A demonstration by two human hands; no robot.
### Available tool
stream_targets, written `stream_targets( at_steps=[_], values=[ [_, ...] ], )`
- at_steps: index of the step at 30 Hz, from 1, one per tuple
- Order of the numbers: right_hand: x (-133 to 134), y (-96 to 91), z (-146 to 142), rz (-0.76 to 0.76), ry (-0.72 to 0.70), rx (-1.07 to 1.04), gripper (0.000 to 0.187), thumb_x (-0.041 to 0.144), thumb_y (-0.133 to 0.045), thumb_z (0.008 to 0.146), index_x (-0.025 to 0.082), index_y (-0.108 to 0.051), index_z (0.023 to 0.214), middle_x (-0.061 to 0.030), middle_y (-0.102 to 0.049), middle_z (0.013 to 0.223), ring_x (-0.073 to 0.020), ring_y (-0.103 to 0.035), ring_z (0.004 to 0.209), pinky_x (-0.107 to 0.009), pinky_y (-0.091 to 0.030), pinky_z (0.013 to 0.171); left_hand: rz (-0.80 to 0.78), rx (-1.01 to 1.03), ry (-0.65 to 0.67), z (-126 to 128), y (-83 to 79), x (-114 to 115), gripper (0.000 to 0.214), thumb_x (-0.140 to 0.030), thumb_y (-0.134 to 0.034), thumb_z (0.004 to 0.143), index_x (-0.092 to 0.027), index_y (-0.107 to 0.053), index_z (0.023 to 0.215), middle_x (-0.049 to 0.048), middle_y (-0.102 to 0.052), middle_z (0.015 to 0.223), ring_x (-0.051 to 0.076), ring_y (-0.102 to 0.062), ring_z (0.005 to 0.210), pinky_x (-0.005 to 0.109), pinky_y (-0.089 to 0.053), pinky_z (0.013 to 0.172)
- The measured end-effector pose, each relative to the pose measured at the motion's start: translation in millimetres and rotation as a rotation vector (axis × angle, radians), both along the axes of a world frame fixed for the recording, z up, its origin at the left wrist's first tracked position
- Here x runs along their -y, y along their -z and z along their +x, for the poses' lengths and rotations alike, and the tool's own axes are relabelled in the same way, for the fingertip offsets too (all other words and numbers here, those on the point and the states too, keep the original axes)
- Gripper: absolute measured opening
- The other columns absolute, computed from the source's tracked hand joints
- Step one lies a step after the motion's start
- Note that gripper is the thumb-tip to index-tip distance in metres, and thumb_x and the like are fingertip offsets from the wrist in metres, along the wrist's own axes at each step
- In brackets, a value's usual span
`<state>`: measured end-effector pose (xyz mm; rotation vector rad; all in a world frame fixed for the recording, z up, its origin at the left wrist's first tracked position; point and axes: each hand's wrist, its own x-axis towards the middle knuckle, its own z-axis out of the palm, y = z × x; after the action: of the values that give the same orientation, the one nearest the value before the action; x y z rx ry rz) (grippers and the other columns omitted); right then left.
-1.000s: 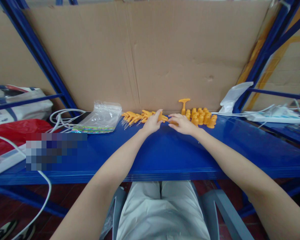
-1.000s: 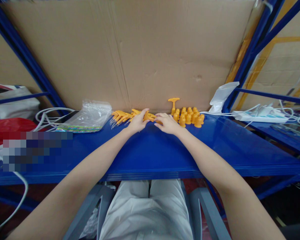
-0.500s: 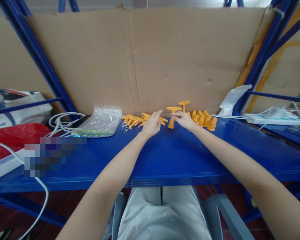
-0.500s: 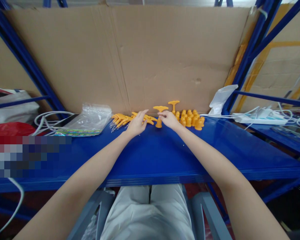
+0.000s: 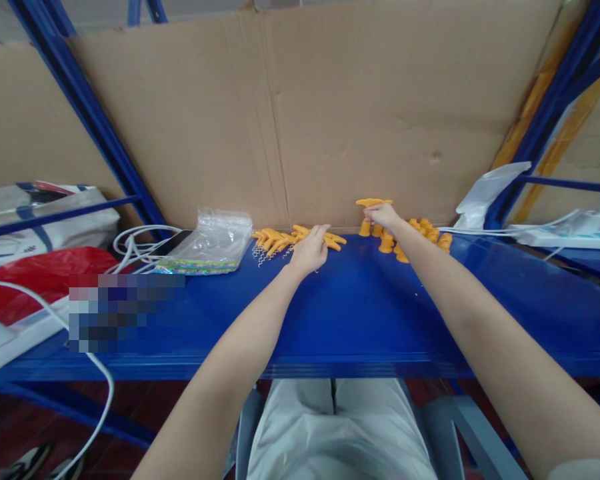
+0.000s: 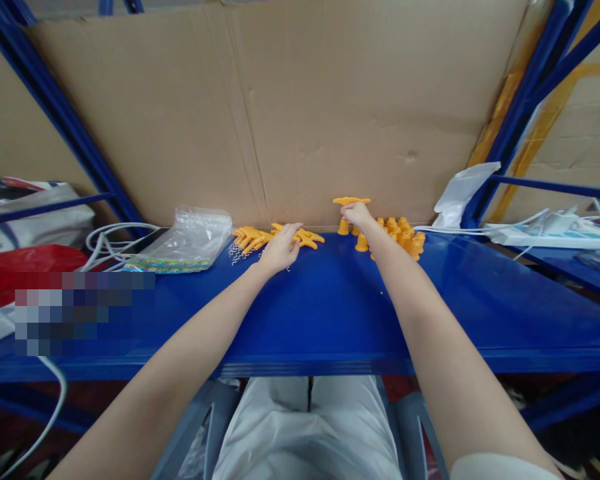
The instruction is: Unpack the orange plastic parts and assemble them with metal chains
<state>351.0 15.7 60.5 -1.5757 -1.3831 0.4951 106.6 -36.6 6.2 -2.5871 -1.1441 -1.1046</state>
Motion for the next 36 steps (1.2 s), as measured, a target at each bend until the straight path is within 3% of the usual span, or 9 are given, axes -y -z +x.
stream_targets(
  at_steps=[6,17,30,36],
  values=[
    [-12,4.3,6,0.000,0.062,-0.021,0.017,0.011,-0.058,0.085,0.012,-0.074,0.087,-0.0096,-0.071,0.084,-0.0239,-0.072,0.089,-0.039,-0.059,0.085,-0.055,-0.008,0.019,0,-2.9,3,0.051,-0.010,-0.047,0.089,-0.013,-0.050,0.140,0.0164,-0.059,0.139,0.026,-0.059,0.128,0.044,-0.048,0.110],
    [-21,14.8,13,0.019,0.031,0.033,0.016,0.014,-0.058,0.085,0.011,-0.073,0.087,-0.0121,-0.072,0.089,-0.0228,-0.071,0.087,-0.035,-0.059,0.079,-0.036,-0.027,0.022,1,-1.8,2,0.051,-0.010,-0.048,0.088,-0.016,-0.051,0.139,0.0137,-0.062,0.136,0.025,-0.060,0.126,0.046,-0.045,0.114],
    [-16,16.5,10,0.007,0.003,0.016,0.014,0.015,-0.061,0.089,0.015,-0.075,0.091,-0.0104,-0.074,0.092,-0.0216,-0.073,0.091,-0.032,-0.059,0.082,-0.057,-0.032,0.047,1,-1.0,0,0.051,-0.010,-0.049,0.088,-0.015,-0.050,0.138,0.0146,-0.062,0.136,0.027,-0.057,0.129,0.048,-0.044,0.114],
    [-17,16.4,11,0.019,-0.036,0.058,0.016,0.016,-0.061,0.089,0.012,-0.075,0.097,-0.0117,-0.074,0.090,-0.0209,-0.071,0.084,-0.032,-0.060,0.073,-0.062,-0.041,0.050,1,-0.9,0,0.052,-0.010,-0.049,0.088,-0.015,-0.051,0.139,0.0149,-0.061,0.137,0.027,-0.057,0.130,0.048,-0.045,0.114]
  ],
)
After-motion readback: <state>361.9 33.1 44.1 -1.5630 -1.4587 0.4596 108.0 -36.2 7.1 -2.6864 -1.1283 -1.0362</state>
